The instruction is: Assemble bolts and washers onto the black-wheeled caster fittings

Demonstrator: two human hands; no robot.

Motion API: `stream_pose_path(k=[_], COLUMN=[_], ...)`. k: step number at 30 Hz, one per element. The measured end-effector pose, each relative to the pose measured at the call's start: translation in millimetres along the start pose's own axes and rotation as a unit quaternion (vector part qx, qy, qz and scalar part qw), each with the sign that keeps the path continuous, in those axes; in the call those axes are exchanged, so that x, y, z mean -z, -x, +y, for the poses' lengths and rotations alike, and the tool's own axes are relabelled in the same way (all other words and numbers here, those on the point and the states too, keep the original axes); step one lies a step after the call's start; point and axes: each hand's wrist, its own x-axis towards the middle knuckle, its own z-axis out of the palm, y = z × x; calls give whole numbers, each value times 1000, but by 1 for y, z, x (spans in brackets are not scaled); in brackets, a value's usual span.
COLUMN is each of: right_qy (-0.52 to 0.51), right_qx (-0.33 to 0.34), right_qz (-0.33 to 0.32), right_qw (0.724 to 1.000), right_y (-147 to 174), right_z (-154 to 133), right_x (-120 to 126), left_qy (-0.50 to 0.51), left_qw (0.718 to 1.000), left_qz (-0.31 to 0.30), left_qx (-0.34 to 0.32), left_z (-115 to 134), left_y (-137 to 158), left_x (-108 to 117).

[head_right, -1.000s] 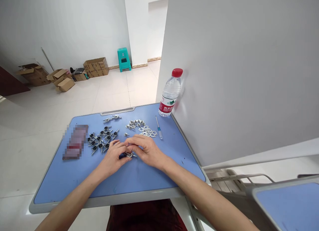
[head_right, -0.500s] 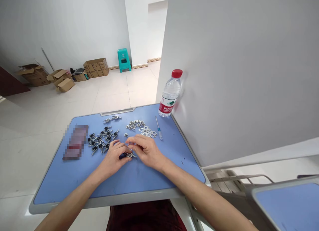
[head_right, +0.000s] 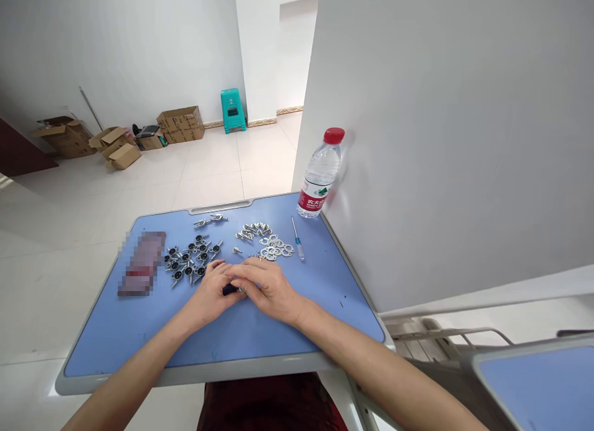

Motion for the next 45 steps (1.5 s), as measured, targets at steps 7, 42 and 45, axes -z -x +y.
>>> stream_pose_path(k=[7, 42, 45], right_qy=[-2, 42, 37], right_qx=[-14, -13, -19], right_qz=[1, 2, 3], right_qw=[1000, 999, 999], right_y=[2, -1, 0], right_z=[3, -1, 0], right_x=[0, 0, 2], left_qy=[8, -10, -10], left_qw=[1000, 1000, 1000], left_qz=[4, 16, 19], left_qx=[0, -23, -19], left_z=[0, 0, 1], left_y=[0, 1, 1], left_x=[-1, -4, -3])
